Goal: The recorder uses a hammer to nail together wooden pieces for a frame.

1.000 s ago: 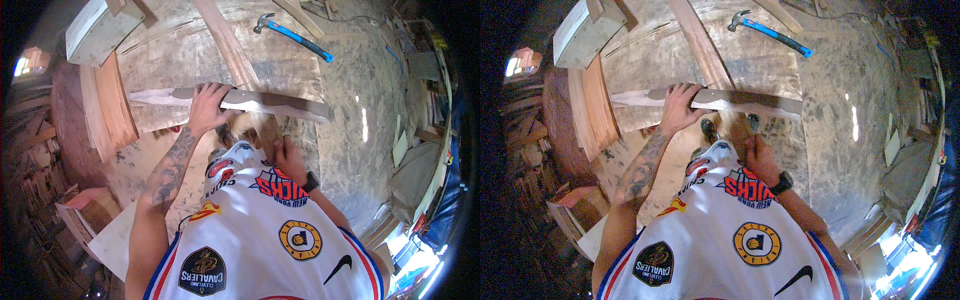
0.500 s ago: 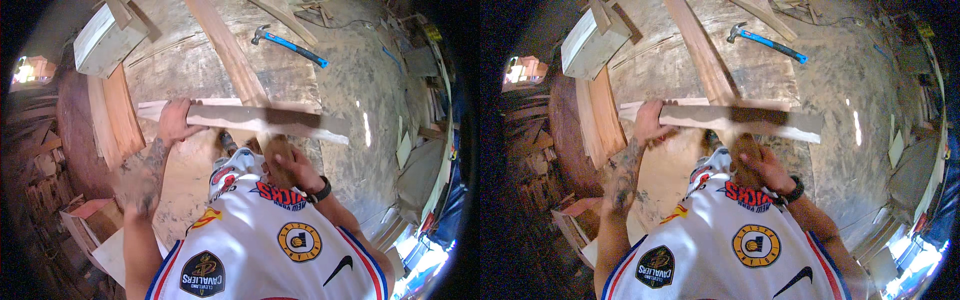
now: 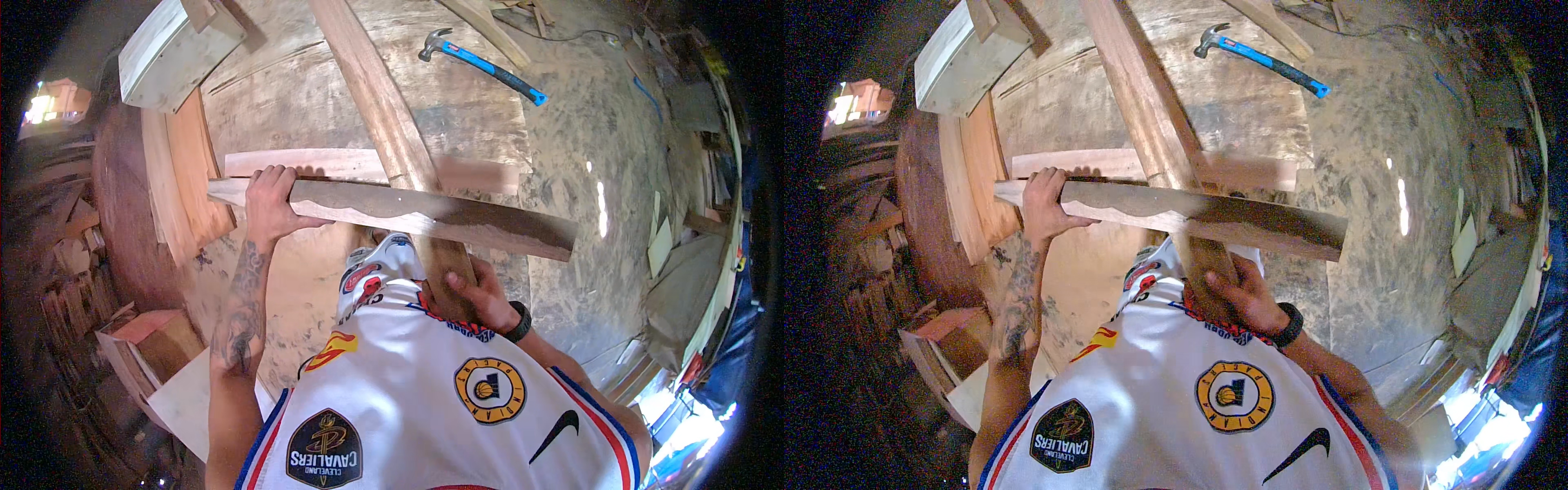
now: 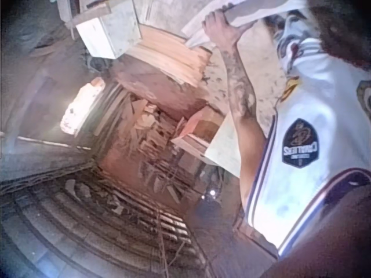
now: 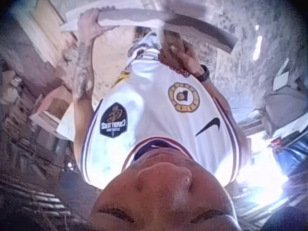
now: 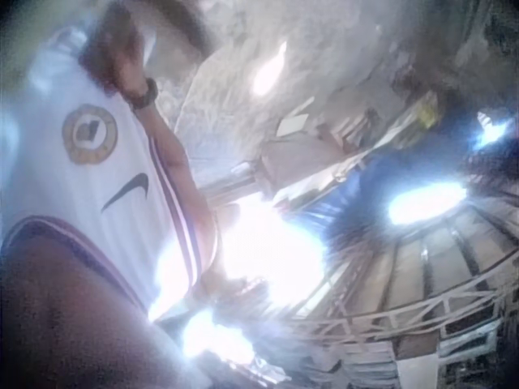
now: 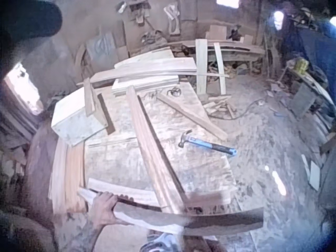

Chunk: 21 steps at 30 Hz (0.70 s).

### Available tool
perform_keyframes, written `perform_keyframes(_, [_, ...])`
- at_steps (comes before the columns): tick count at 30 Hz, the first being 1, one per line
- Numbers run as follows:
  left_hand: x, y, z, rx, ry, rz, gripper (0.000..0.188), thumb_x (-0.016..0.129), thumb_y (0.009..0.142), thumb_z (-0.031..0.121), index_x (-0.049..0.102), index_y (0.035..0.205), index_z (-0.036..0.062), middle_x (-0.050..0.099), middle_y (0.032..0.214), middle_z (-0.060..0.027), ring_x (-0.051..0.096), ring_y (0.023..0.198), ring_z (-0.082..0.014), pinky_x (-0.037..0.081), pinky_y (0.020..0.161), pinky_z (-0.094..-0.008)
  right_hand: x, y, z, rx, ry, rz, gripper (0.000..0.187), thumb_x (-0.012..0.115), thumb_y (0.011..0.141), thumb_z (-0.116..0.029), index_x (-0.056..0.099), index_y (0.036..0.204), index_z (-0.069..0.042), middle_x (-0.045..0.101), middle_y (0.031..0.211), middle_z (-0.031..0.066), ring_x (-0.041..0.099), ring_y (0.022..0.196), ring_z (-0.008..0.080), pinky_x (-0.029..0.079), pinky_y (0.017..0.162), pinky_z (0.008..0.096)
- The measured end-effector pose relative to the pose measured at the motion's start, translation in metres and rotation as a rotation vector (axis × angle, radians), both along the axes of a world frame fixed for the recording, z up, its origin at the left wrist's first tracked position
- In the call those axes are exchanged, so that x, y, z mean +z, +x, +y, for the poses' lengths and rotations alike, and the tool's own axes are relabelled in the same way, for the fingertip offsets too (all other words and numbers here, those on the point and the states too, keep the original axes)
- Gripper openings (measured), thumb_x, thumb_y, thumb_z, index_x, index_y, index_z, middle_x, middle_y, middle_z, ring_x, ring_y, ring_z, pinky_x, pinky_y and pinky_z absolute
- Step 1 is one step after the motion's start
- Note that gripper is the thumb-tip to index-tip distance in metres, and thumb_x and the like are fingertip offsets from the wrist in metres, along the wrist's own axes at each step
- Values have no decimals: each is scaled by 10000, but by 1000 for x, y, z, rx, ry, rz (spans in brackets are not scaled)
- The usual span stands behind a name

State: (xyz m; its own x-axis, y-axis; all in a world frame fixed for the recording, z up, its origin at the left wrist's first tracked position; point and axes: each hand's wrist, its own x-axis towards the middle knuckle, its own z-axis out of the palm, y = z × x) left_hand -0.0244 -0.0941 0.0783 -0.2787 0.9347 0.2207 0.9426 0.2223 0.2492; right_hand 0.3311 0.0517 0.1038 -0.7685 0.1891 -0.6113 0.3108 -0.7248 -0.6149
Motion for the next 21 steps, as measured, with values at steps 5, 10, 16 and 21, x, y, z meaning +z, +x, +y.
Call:
perform_keyframes(5, [-1,0,-4,54,-24,-25,790,807,402,691,569,803,54,535,747,-90,553,759,-301,426,720,-415,-3,-3,3,5,-12,64,434,626,949,-249,498,1252,34,651,1090,111,627,976,177,520,867,332])
perform_keyframes(10, [5,-9,12,65,-42,-83,770,808,440,670,613,858,54,577,785,-92,578,789,-296,433,733,-416,10,-28,18,-19,-37,44,448,624,938,-286,491,1211,43,657,992,161,665,843,239,573,720,357])
perform_keyframes(16, [3,-20,37,-13,-183,-39,767,752,563,708,667,964,60,639,881,-124,623,884,-302,454,871,-441,-30,-30,29,-34,-72,95,501,641,920,-339,489,1237,18,647,972,158,667,819,244,584,663,361])
perform_keyframes(21, [-9,-10,46,48,-111,-38,750,747,556,720,677,938,78,644,861,-105,626,871,-281,452,849,-441,-56,-26,64,25,8,94,517,630,928,-333,466,1275,14,645,975,169,663,788,250,581,659,362])
